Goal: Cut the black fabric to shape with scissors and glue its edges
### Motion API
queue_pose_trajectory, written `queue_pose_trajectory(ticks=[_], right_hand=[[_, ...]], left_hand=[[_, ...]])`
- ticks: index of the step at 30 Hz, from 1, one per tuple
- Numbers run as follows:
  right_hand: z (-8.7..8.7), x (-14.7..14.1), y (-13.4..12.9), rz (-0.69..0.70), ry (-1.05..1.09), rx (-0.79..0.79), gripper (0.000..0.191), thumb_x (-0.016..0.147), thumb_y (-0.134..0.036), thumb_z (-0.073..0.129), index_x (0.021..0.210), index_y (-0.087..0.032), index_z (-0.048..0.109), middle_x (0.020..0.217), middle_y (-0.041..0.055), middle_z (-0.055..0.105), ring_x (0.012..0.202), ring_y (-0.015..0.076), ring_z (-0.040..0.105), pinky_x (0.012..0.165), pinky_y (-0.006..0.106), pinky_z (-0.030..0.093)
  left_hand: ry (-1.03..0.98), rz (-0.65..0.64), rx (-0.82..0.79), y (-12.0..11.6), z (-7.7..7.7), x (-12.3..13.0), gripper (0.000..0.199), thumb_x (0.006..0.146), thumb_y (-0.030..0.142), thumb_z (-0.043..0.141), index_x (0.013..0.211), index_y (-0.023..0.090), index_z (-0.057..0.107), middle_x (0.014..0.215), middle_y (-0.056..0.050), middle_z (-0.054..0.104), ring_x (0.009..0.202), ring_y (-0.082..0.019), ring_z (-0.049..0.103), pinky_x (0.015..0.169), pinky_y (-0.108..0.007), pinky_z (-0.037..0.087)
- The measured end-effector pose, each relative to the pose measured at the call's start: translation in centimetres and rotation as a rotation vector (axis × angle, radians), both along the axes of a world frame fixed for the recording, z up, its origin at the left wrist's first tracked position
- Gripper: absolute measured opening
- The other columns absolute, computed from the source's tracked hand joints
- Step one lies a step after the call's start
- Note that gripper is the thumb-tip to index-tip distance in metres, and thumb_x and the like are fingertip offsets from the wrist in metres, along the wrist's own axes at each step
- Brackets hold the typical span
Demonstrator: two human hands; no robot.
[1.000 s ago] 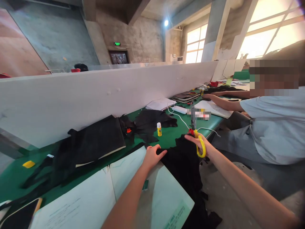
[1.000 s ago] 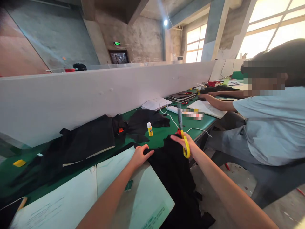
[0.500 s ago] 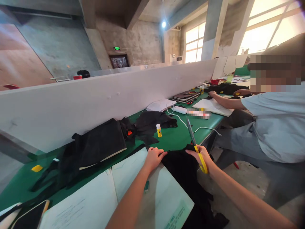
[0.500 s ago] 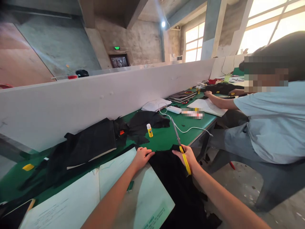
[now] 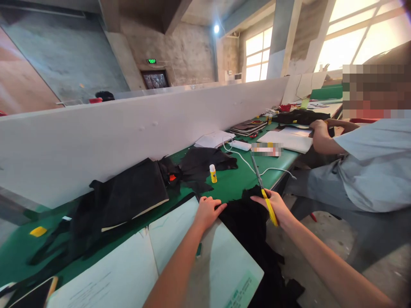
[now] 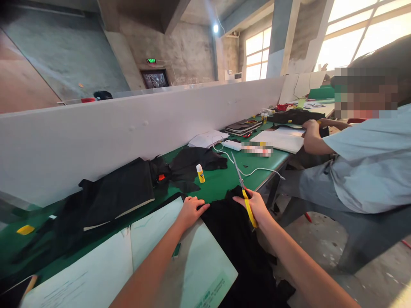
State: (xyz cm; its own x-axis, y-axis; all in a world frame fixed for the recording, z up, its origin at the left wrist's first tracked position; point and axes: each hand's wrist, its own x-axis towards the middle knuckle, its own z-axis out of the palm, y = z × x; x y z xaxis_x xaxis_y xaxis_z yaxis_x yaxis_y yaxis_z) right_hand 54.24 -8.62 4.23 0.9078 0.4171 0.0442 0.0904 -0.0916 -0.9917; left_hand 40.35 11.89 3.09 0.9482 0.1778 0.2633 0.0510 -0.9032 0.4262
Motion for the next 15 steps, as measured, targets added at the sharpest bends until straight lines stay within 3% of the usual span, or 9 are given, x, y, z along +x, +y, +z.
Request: queue_pose_trajectory(ticks=[3, 6, 8, 12, 15], right_hand=[[1.0, 1.7, -0.4, 0.001, -0.164, -0.164, 0.038, 0.053, -0.045, 0.072, 0.075, -0.015, 0.064, 0.056, -0.0024, 0.056, 0.049, 0.0125, 0.050, 0.046, 0.024, 0.037], [2.4, 3.3, -1.1, -0.108, -0.428, -0.330, 0.037, 0.059, -0.052, 0.067, 0.067, -0.017, 0.058, 0.058, -0.0020, 0.054, 0.051, 0.0123, 0.048, 0.048, 0.024, 0.036], [3.6, 4.1, -1.5, -0.165, -0.574, -0.395, 0.037, 0.063, -0.054, 0.063, 0.072, -0.019, 0.056, 0.062, -0.0007, 0.056, 0.054, 0.0137, 0.049, 0.052, 0.026, 0.038], [7.2, 5.9, -2.2, -0.279, -0.740, -0.527, 0.034, 0.069, -0.053, 0.058, 0.079, -0.021, 0.049, 0.060, -0.0007, 0.051, 0.052, 0.0147, 0.047, 0.051, 0.027, 0.036], [10.8, 7.4, -2.3, -0.151, -0.876, -0.613, 0.028, 0.075, -0.046, 0.053, 0.077, -0.021, 0.042, 0.069, 0.0033, 0.054, 0.057, 0.0157, 0.049, 0.054, 0.028, 0.037]], left_hand=[[-0.009, 0.035, 0.002, 0.1, -0.1, -0.1, 0.048, 0.086, 0.055, 0.033, 0.060, 0.020, 0.051, 0.059, 0.002, 0.045, 0.062, -0.014, 0.044, 0.080, -0.033, 0.031], [-0.004, 0.054, -0.020, 0.2, -0.2, -0.2, 0.046, 0.084, 0.058, 0.036, 0.066, 0.020, 0.056, 0.063, 0.001, 0.049, 0.064, -0.015, 0.046, 0.081, -0.033, 0.032], [-0.002, 0.061, -0.032, 0.3, -0.3, -0.2, 0.046, 0.084, 0.058, 0.035, 0.068, 0.021, 0.057, 0.063, 0.001, 0.050, 0.065, -0.015, 0.046, 0.081, -0.033, 0.032], [0.002, 0.081, -0.056, 0.5, -0.3, -0.3, 0.047, 0.082, 0.061, 0.037, 0.071, 0.021, 0.059, 0.065, -0.001, 0.053, 0.069, -0.017, 0.049, 0.080, -0.033, 0.034], [-0.003, 0.103, -0.098, 0.6, -0.3, -0.5, 0.045, 0.079, 0.062, 0.041, 0.076, 0.022, 0.061, 0.068, -0.001, 0.057, 0.076, -0.019, 0.050, 0.079, -0.033, 0.035]])
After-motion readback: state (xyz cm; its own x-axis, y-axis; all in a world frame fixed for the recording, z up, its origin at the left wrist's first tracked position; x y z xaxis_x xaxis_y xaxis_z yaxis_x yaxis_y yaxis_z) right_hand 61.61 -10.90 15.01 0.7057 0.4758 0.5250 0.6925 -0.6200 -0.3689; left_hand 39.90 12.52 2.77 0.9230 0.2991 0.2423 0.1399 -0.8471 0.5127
